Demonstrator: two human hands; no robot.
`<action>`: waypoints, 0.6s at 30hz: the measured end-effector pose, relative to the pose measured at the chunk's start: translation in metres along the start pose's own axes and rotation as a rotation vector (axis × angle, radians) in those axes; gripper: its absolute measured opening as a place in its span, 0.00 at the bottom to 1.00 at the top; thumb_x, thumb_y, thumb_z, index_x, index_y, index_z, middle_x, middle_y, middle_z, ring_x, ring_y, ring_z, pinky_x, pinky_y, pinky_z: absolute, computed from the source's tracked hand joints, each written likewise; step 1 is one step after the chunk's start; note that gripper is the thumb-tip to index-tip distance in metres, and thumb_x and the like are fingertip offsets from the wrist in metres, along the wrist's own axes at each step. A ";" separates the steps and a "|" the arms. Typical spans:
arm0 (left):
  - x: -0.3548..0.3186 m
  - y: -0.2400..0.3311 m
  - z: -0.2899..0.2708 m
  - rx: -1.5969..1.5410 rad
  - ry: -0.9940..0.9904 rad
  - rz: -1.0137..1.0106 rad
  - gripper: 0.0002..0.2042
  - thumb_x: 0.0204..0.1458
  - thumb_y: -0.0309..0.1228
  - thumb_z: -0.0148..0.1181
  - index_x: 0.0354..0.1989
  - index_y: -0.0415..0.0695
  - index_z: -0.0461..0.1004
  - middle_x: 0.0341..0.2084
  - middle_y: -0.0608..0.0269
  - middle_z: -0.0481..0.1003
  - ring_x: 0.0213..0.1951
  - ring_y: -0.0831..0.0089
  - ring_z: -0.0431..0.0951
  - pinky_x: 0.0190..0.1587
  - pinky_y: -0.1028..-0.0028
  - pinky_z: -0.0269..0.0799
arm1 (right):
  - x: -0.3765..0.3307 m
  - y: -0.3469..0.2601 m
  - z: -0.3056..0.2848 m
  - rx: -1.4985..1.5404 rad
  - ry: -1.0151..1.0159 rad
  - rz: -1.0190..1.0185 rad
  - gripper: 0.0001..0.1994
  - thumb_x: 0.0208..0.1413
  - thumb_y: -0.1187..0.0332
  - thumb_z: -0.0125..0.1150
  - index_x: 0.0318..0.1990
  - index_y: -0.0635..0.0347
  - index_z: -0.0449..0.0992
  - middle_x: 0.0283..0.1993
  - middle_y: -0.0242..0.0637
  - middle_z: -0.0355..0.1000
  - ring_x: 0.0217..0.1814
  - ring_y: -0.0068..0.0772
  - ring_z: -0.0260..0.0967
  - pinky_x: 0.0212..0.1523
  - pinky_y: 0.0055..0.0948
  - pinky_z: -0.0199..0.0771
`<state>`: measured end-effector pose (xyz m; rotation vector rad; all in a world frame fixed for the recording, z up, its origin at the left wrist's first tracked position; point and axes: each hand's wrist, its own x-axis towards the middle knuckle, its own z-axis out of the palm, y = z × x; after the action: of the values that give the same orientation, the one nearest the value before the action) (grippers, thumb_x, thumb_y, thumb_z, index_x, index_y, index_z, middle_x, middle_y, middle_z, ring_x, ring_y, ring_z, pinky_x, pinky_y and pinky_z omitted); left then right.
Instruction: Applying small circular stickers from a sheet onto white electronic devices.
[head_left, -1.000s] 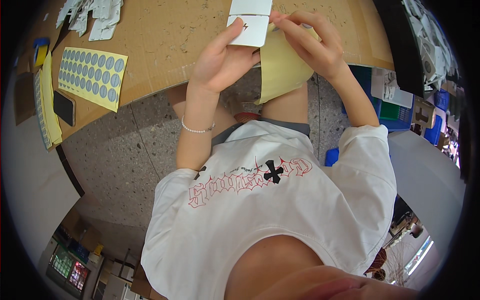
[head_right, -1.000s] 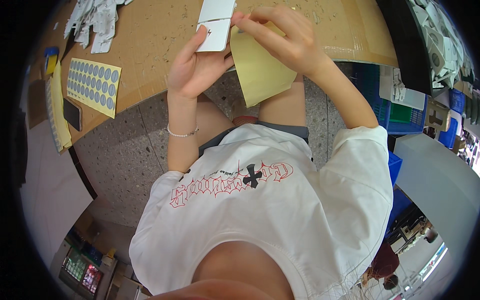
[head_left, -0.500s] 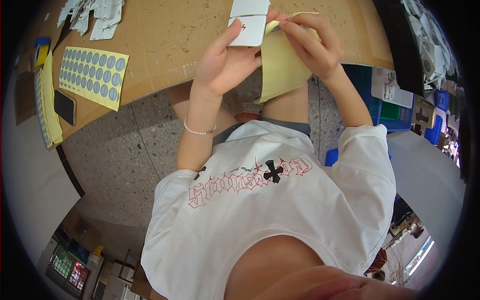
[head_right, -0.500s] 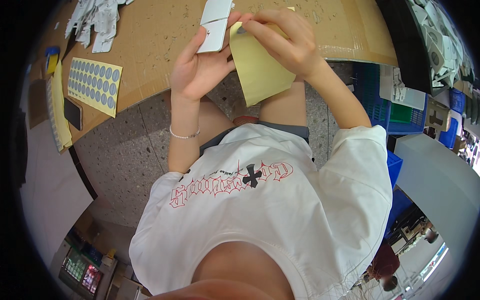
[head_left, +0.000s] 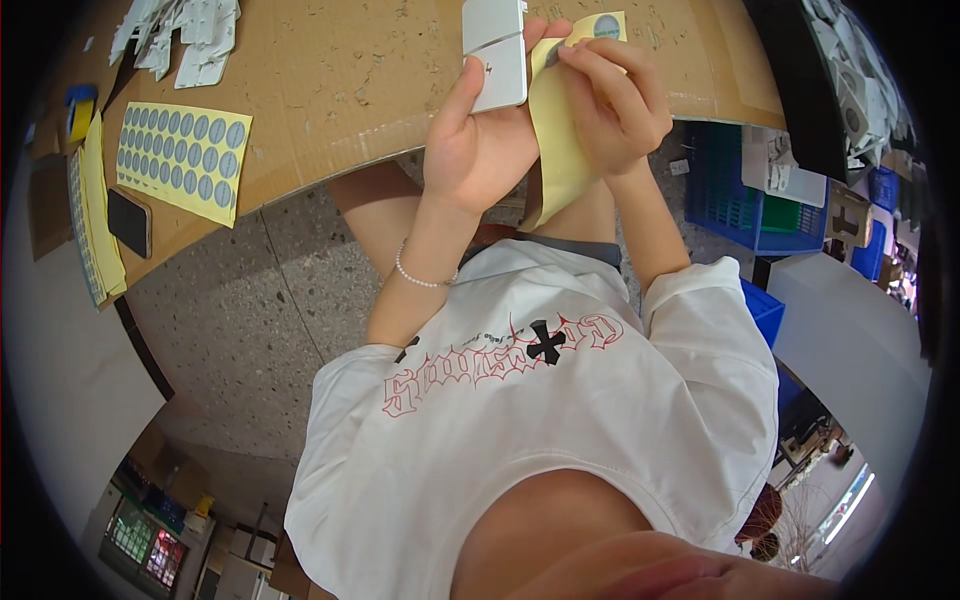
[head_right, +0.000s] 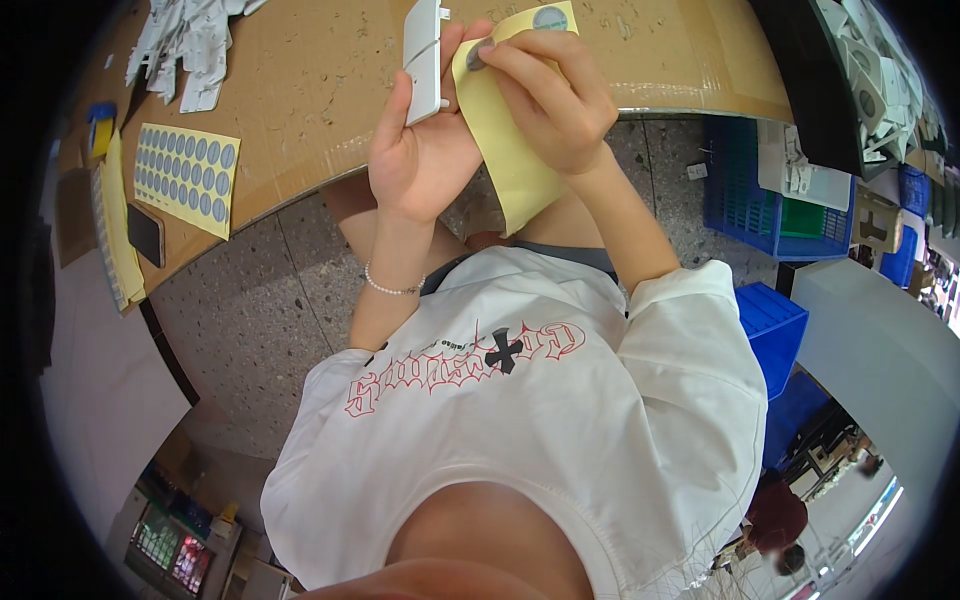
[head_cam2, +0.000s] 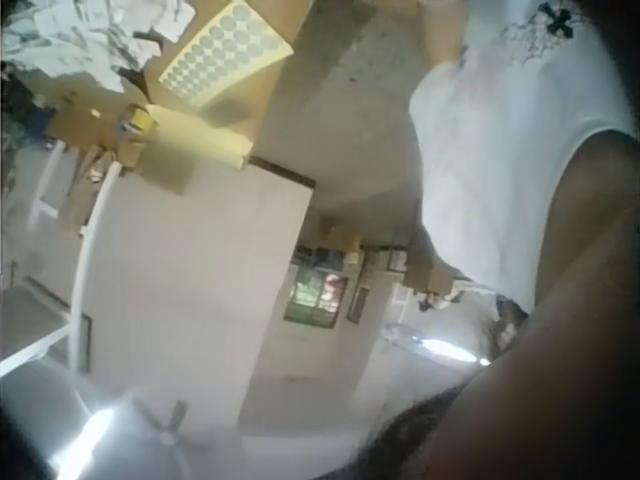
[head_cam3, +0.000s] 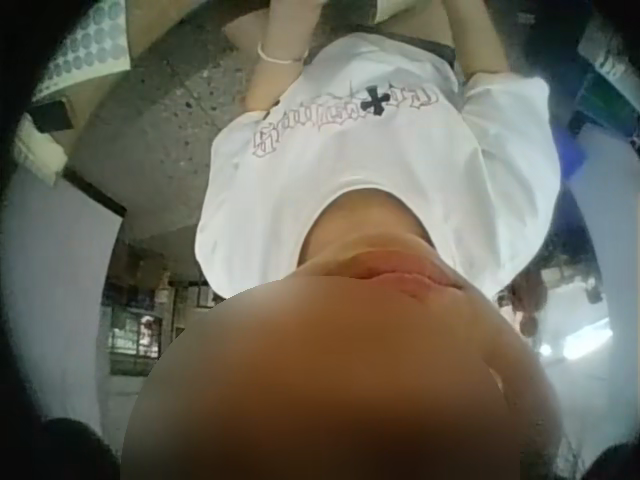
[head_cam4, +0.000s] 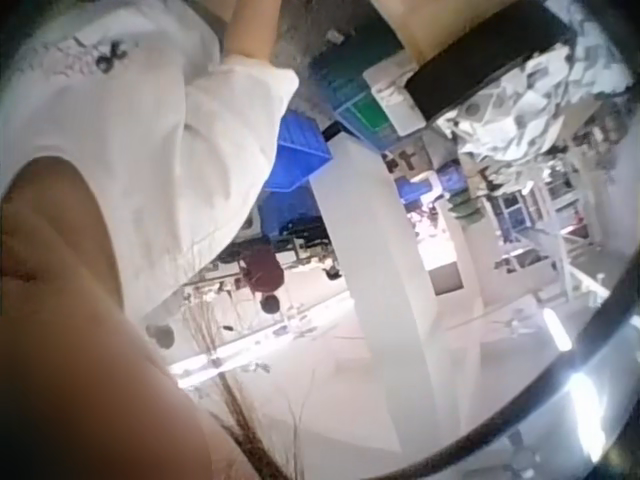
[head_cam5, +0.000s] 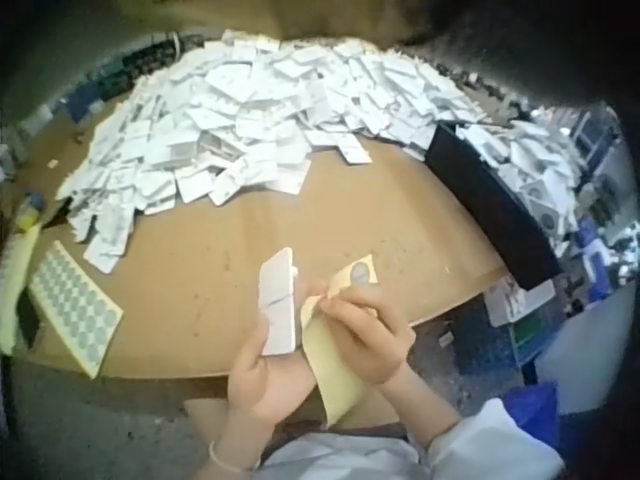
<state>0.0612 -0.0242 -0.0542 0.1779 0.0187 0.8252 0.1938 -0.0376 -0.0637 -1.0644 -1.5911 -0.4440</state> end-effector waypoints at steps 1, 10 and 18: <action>0.000 0.000 0.000 -0.001 0.000 -0.002 0.25 0.55 0.43 0.40 0.56 0.38 0.53 0.57 0.55 0.53 0.59 0.62 0.52 0.61 0.63 0.46 | 0.001 -0.003 0.000 -0.001 0.000 0.001 0.13 0.32 0.85 0.61 0.31 0.64 0.76 0.32 0.36 0.69 0.28 0.27 0.68 0.27 0.18 0.68; 0.000 -0.011 -0.006 -0.028 -0.088 0.049 0.25 0.55 0.44 0.37 0.57 0.39 0.53 0.57 0.55 0.52 0.59 0.62 0.51 0.61 0.63 0.45 | 0.001 -0.034 -0.002 0.286 0.057 0.609 0.12 0.40 0.83 0.60 0.36 0.70 0.72 0.36 0.37 0.69 0.36 0.24 0.67 0.39 0.19 0.66; 0.002 -0.016 -0.020 0.224 -0.155 0.125 0.24 0.57 0.43 0.31 0.59 0.43 0.49 0.60 0.60 0.49 0.60 0.61 0.50 0.61 0.61 0.45 | 0.003 -0.040 -0.004 0.535 0.054 0.852 0.10 0.43 0.83 0.58 0.37 0.71 0.71 0.36 0.36 0.68 0.37 0.23 0.66 0.40 0.18 0.66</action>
<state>0.0723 -0.0304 -0.0767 0.4577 -0.0459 0.9317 0.1633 -0.0604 -0.0503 -1.1657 -0.9812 0.4979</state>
